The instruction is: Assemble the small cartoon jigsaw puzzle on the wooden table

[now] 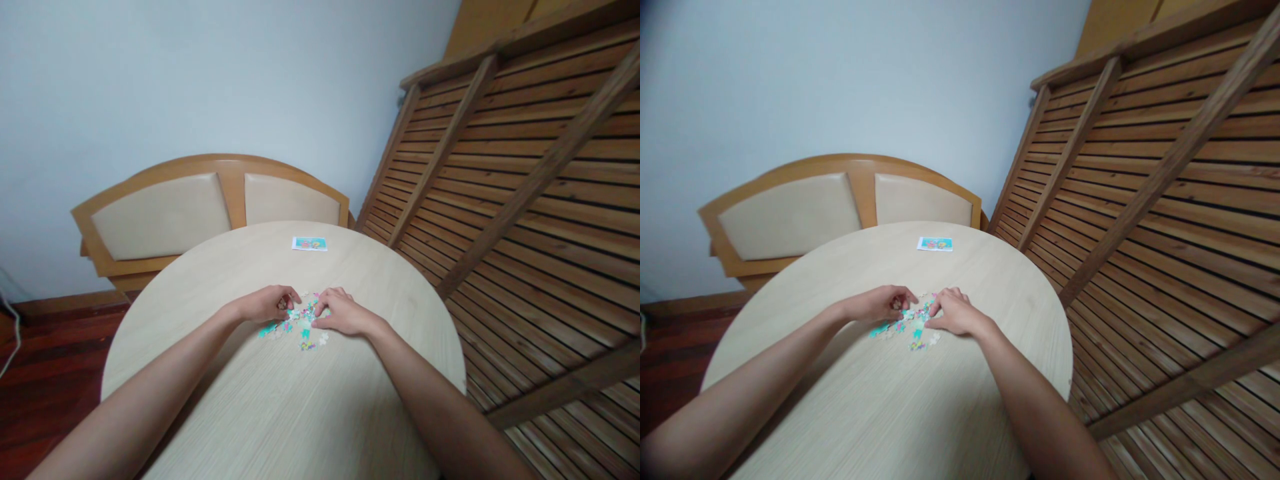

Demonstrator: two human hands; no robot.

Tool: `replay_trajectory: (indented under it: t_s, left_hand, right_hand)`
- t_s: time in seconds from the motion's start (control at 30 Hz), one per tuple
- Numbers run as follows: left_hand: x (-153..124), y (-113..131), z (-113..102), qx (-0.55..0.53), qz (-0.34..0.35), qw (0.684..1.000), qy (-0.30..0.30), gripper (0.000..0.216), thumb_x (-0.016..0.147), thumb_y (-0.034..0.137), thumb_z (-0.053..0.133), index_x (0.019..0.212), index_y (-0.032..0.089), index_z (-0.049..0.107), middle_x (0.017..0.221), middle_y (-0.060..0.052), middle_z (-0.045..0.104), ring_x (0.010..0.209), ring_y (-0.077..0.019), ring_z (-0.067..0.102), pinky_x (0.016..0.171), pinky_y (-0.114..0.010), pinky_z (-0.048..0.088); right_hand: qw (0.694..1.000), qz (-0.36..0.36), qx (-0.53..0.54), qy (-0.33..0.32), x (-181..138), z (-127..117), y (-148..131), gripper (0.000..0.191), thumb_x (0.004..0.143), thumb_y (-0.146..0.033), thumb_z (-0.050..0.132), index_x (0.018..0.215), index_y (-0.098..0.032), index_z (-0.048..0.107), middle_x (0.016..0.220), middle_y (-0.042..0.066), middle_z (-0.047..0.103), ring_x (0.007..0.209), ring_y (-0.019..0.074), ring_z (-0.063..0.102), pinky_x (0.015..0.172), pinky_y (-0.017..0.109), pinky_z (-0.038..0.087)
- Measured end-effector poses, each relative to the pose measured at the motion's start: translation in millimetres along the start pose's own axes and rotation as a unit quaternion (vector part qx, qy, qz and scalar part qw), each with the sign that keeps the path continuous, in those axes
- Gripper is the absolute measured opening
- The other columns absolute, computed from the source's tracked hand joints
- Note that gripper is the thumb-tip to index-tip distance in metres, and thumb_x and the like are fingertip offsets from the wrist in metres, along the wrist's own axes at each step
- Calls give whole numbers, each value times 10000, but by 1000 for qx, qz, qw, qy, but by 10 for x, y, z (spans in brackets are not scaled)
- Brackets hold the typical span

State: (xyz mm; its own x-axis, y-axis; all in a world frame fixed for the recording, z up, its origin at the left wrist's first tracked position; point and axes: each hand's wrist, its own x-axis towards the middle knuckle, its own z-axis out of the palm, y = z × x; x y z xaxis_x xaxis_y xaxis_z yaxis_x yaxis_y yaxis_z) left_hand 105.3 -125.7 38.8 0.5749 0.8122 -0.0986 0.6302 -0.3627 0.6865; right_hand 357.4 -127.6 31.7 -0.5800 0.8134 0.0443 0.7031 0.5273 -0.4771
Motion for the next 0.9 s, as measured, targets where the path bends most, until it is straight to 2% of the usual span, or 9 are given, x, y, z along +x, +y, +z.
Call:
replay_trajectory:
  t_s: [0.07, 0.13, 0.27, 0.37, 0.47, 0.57, 0.7, 0.9]
  left_hand:
    - [13, 2, 9, -4, 7, 1000, 11, 469, 688, 180, 593, 1154, 145, 636, 946, -41, 649, 808, -164, 593, 706, -240, 468]
    - [27, -1, 12, -16, 13, 1000, 19, 444, 685, 163, 572, 1123, 149, 645, 966, -46, 659, 807, -159, 593, 706, -238, 469]
    - [38, -14, -6, -21, 27, 998, 46, 377, 707, 183, 566, 1073, 153, 651, 981, -49, 665, 800, -155, 583, 710, -242, 469]
    - [16, -23, -45, -4, 7, 999, 49, 430, 708, 279, 660, 1120, 158, 635, 988, -48, 663, 808, -166, 587, 722, -252, 472]
    - [-19, -26, -80, 24, -23, 999, 23, 617, 641, 362, 768, 1200, 154, 614, 1005, -54, 663, 827, -182, 601, 739, -262, 473]
    - [-33, -26, -75, 51, -45, 998, 3, 667, 602, 344, 790, 1212, 137, 618, 984, -58, 667, 830, -195, 610, 747, -268, 468]
    - [-25, -12, -25, 30, -61, 997, -21, 577, 634, 282, 731, 1177, 121, 620, 861, -31, 661, 763, -181, 610, 696, -253, 458]
    - [-43, 66, -3, 32, -15, 999, -39, 332, 732, 256, 626, 1040, 134, 649, 807, -15, 641, 699, -152, 576, 636, -227, 429]
  right_hand:
    - [1000, -10, -1, 14, 2, 5, 17, 151, 797, -357, 754, 876, -236, 712, 1046, 53, 651, 1117, 265, 525, 986, 411, 358]
    - [999, -20, -6, 28, 2, 8, 24, 168, 822, -337, 727, 949, -230, 700, 1040, 51, 662, 1113, 259, 534, 995, 413, 357]
    - [999, -27, -20, 34, 15, 25, 27, 514, 812, -466, 733, 1247, -214, 624, 1251, 115, 600, 1199, 294, 497, 1025, 442, 355]
    - [999, -15, -28, 31, 38, 41, 33, 604, 830, -532, 699, 1329, -209, 590, 1319, 135, 561, 1233, 311, 481, 1039, 455, 354]
    - [997, -37, -55, 40, 56, 29, 34, 536, 857, -516, 679, 1288, -201, 625, 1269, 130, 602, 1203, 296, 513, 1028, 427, 370]
    - [988, -92, -113, 46, 63, -11, 0, 433, 891, -482, 649, 1210, -190, 673, 1168, 122, 659, 1124, 265, 577, 975, 368, 405]
    - [969, -118, -215, 34, 74, -54, -92, 277, 932, -362, 579, 1077, -178, 728, 1047, 116, 712, 1003, 247, 642, 882, 322, 435]
    - [958, -98, -267, 33, 112, -53, -143, 285, 968, -256, 467, 952, -163, 736, 986, 122, 744, 921, 224, 675, 843, 292, 440]
